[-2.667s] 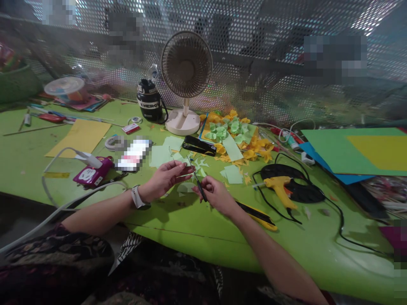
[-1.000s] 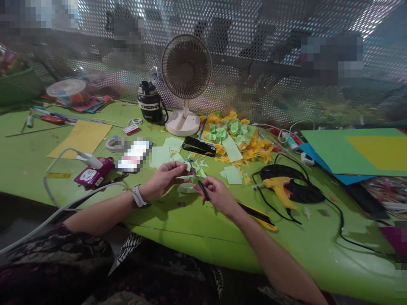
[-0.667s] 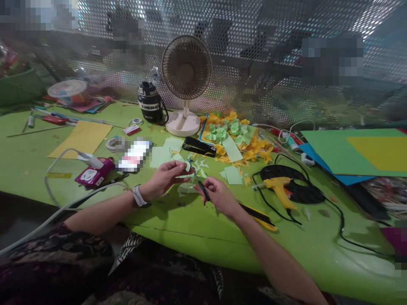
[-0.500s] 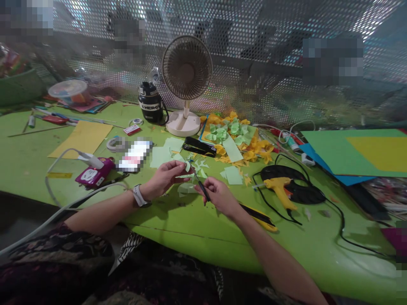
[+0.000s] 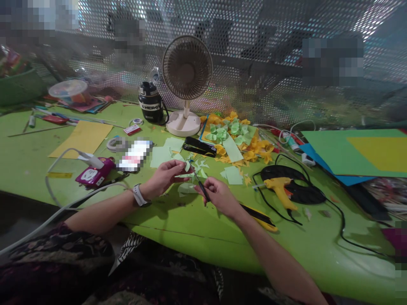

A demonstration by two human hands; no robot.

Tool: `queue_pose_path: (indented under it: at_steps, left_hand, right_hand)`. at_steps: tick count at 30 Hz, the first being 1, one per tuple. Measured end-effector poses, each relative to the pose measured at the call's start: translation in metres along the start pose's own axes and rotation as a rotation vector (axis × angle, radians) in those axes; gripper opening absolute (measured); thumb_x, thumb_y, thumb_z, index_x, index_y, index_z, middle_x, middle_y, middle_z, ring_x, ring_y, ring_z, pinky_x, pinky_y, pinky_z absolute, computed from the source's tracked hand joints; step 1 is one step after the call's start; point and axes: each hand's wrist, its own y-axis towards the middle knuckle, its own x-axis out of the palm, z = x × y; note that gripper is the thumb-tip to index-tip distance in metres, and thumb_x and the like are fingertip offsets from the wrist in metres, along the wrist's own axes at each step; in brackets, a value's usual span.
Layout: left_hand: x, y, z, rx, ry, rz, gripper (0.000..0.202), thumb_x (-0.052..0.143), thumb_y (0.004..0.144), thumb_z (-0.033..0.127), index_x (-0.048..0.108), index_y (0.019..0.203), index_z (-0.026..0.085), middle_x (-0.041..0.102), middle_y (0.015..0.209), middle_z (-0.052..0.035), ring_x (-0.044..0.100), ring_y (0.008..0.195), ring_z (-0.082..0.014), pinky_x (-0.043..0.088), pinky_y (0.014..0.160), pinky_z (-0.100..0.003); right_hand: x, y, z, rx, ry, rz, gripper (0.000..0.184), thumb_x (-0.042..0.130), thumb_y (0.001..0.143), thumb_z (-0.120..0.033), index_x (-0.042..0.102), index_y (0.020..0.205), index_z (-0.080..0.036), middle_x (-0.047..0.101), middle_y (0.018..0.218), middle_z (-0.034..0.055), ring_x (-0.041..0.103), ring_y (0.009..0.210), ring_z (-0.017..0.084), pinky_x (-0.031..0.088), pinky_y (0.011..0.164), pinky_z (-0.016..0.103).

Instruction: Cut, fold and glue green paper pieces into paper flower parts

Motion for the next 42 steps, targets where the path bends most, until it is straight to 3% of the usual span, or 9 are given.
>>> queue_pose_path:
  at_steps: [12,18,23,27,31,34,39,42]
  left_hand:
    - [0.001,-0.001,0.003,-0.007,0.006,0.025,0.02,0.073,0.084,0.026,0.06,0.084,0.012,0.072,0.089,-0.008,0.072,0.092,-0.0206,0.059,0.075,-0.031]
    - [0.002,0.0,0.008,-0.042,-0.02,0.043,0.015,0.071,0.085,0.022,0.06,0.087,0.013,0.071,0.086,-0.0044,0.075,0.079,-0.0183,0.058,0.061,-0.023]
    - [-0.001,0.006,0.004,-0.1,-0.11,0.075,0.02,0.066,0.089,0.029,0.06,0.08,0.012,0.073,0.083,-0.0092,0.075,0.078,-0.0176,0.06,0.065,-0.023]
    - [-0.003,0.009,0.001,-0.118,-0.139,0.031,0.013,0.063,0.09,0.02,0.064,0.083,0.01,0.076,0.088,-0.0131,0.075,0.082,-0.0172,0.06,0.074,-0.025]
    - [-0.003,0.006,0.001,-0.122,-0.144,-0.018,0.007,0.061,0.088,0.012,0.067,0.089,0.009,0.076,0.095,-0.0142,0.074,0.088,-0.0175,0.059,0.08,-0.026]
    - [-0.002,0.003,0.001,-0.123,-0.119,-0.061,0.015,0.062,0.084,0.004,0.069,0.096,0.009,0.076,0.1,-0.0129,0.073,0.093,-0.0173,0.057,0.086,-0.028]
    - [-0.001,0.001,0.0,-0.035,0.002,-0.05,0.019,0.068,0.084,0.014,0.069,0.103,0.014,0.075,0.102,-0.009,0.071,0.093,-0.0164,0.055,0.087,-0.031]
    - [-0.002,0.002,-0.003,0.083,0.155,-0.037,0.018,0.072,0.081,0.018,0.069,0.099,0.014,0.076,0.096,-0.0075,0.07,0.089,-0.0146,0.053,0.082,-0.028]
  right_hand:
    - [-0.001,0.0,-0.003,-0.027,0.027,0.005,0.048,0.075,0.069,-0.063,0.052,0.072,-0.021,0.057,0.059,-0.0035,0.055,0.053,0.012,0.046,0.053,0.026]
    - [-0.01,0.005,-0.009,0.03,-0.057,0.131,0.053,0.075,0.063,-0.069,0.054,0.073,-0.021,0.062,0.059,-0.0005,0.054,0.052,0.014,0.041,0.048,0.026]
    - [-0.024,0.018,0.003,-0.035,-0.337,0.302,0.045,0.073,0.067,-0.063,0.054,0.071,-0.023,0.066,0.066,0.0018,0.058,0.059,0.017,0.044,0.054,0.029]
    - [-0.033,0.026,0.013,-0.046,-0.643,0.405,0.023,0.069,0.074,-0.044,0.057,0.073,-0.024,0.07,0.074,0.0027,0.062,0.066,0.02,0.043,0.059,0.03]
    - [-0.037,0.031,0.016,-0.017,-0.787,0.442,0.019,0.067,0.077,-0.04,0.059,0.075,-0.023,0.072,0.078,0.0039,0.065,0.072,0.022,0.041,0.061,0.03]
    - [-0.039,0.033,0.017,-0.026,-0.855,0.47,0.017,0.066,0.08,-0.039,0.062,0.081,-0.023,0.073,0.083,0.0046,0.064,0.074,0.022,0.039,0.061,0.03]
    - [-0.044,0.037,0.018,-0.086,-0.939,0.508,0.017,0.068,0.079,-0.038,0.069,0.083,-0.021,0.071,0.095,0.0077,0.063,0.079,0.022,0.037,0.061,0.029]
    - [-0.047,0.04,0.018,0.006,-0.953,0.468,0.021,0.068,0.079,-0.042,0.07,0.083,-0.021,0.07,0.083,0.0065,0.06,0.071,0.022,0.033,0.056,0.029]
